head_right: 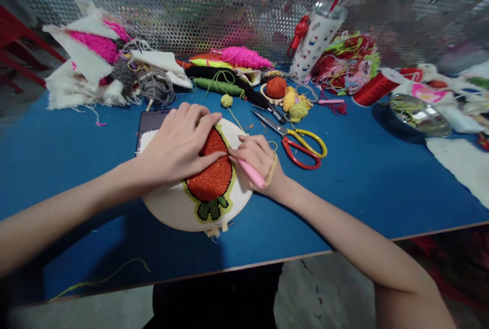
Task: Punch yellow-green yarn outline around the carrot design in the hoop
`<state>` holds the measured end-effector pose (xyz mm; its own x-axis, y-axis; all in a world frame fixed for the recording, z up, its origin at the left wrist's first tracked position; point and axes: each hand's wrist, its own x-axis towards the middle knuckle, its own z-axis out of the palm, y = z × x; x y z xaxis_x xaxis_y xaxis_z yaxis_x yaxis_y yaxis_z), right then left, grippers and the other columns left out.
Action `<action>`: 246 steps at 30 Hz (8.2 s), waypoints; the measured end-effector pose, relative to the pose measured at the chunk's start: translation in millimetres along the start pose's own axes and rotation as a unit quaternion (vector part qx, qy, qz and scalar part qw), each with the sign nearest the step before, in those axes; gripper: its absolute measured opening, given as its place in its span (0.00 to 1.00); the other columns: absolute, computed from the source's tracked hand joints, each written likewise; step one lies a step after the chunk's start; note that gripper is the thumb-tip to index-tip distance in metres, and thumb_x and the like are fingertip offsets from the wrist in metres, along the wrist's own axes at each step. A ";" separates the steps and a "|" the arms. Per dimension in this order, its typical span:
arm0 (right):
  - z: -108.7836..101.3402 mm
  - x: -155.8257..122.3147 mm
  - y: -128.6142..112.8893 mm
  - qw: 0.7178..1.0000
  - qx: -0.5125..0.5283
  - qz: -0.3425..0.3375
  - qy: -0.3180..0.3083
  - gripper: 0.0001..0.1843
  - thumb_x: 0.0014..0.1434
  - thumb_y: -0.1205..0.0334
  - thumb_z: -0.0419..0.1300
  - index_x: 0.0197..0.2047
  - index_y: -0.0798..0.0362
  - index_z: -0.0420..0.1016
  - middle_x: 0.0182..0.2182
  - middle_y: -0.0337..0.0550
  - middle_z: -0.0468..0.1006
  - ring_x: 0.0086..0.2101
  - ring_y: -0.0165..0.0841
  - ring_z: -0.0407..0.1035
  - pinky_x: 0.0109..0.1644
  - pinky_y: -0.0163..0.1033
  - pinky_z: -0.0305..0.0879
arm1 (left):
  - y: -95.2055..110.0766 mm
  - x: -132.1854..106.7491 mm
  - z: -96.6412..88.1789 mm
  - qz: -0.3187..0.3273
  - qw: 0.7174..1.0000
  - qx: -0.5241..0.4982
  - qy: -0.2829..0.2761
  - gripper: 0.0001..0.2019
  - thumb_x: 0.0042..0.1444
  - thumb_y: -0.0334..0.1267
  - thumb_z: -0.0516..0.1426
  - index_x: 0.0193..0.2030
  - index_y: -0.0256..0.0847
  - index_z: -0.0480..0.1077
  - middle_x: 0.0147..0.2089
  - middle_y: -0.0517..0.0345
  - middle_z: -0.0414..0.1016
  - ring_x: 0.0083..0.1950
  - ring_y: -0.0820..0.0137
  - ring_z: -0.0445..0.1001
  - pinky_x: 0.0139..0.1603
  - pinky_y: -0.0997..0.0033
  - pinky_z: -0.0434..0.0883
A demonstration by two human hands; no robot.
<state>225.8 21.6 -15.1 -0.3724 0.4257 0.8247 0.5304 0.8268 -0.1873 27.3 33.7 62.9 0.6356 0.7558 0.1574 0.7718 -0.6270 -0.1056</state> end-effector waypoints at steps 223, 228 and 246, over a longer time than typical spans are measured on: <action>-13.0 5.5 -19.1 0.998 0.025 0.032 0.043 0.13 0.54 0.74 0.61 0.41 0.49 0.70 0.28 0.39 0.76 0.32 0.36 0.73 0.35 0.46 0.75 | 1.4 2.4 11.0 0.023 0.999 -0.021 -0.016 0.31 0.63 0.54 0.54 0.61 0.28 0.60 0.54 0.34 0.66 0.51 0.50 0.66 0.49 0.54 0.64; -13.6 4.5 -18.9 0.995 0.055 0.063 0.061 0.11 0.53 0.74 0.61 0.39 0.50 0.70 0.28 0.40 0.76 0.33 0.37 0.74 0.35 0.46 0.74 | 1.3 2.9 11.1 0.019 0.999 -0.019 -0.032 0.33 0.63 0.55 0.53 0.63 0.28 0.59 0.54 0.34 0.65 0.53 0.49 0.66 0.51 0.53 0.65; -15.2 1.8 -17.7 0.987 0.091 0.110 0.074 0.11 0.54 0.74 0.62 0.39 0.50 0.71 0.30 0.40 0.76 0.34 0.36 0.74 0.36 0.46 0.72 | 2.6 0.7 9.2 0.018 0.999 -0.023 -0.022 0.31 0.62 0.54 0.54 0.61 0.28 0.61 0.54 0.33 0.66 0.52 0.49 0.65 0.50 0.54 0.64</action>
<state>227.4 2.1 -2.2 -0.1417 0.5558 0.8192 0.4353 0.7782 -0.4527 30.0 34.3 53.8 0.6640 0.7395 0.1105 0.7473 -0.6613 -0.0651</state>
